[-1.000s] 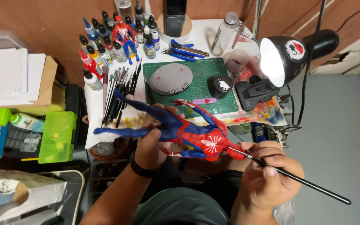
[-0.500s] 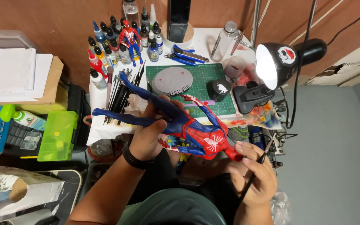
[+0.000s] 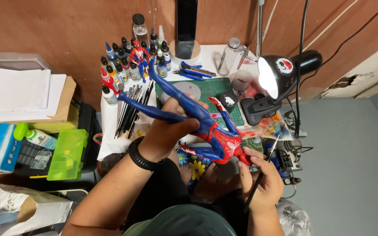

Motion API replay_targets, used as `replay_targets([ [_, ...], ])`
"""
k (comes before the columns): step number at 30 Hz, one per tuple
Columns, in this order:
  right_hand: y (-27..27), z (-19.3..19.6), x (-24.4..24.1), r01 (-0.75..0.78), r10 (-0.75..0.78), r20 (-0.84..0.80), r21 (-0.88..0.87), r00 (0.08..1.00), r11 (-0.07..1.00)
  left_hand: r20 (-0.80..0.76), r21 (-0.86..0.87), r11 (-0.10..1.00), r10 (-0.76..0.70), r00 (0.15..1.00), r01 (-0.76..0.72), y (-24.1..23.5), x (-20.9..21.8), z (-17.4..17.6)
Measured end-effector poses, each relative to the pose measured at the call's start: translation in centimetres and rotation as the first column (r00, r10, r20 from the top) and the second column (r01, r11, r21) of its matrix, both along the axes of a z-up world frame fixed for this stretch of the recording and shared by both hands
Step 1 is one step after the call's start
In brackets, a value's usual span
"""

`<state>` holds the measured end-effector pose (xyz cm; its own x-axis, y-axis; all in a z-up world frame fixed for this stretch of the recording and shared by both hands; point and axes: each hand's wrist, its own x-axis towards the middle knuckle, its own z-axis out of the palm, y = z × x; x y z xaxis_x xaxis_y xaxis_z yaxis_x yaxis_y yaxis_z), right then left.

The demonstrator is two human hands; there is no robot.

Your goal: Painting the white spider logo on the chest of a Spider-Man action figure using a fine-tipped brush

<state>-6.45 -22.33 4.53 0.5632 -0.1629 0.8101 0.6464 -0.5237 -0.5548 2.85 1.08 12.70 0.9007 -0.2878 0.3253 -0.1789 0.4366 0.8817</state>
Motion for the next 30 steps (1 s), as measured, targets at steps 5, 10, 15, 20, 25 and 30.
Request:
replay_targets([
  [5, 0.9, -1.5, 1.4, -0.169, 0.172, 0.023, 0.336, 0.985, 0.926, 0.105, 0.123, 0.992, -0.01, 0.994, -0.003, 0.3, 0.1, 2.3],
  [10, 1.0, -1.8, 2.2, -0.21, 0.234, 0.004, 0.46, 0.972, 0.863, 0.312, 0.26, 0.965, -0.056, 0.949, -0.029, 0.6, -1.1, 5.3],
  [15, 1.4, -2.4, 3.2, -0.34, 0.405, 0.075, 0.694, 0.911, 0.635, 0.287, 0.325, 0.946, -0.089, 0.954, -0.01, 2.0, -3.9, 8.2],
  [20, 3.3, 0.6, 3.2, -0.292, 0.566, -0.003, 0.854, 0.824, 0.43, 0.311, 0.351, 0.933, -0.039, 0.95, -0.076, 2.9, -6.2, 10.9],
  [25, 3.4, -0.5, 4.1, -0.182, 0.657, -0.023, 0.953, 0.754, 0.241, 0.303, 0.421, 0.888, 0.052, 0.951, -0.183, 3.5, -7.6, 11.6],
  [30, 4.0, -0.5, 4.8, -0.217, 0.777, 0.081, 0.974, 0.624, 0.072, 0.413, 0.534, 0.76, 0.149, 0.899, -0.371, 3.8, -8.6, 12.3],
])
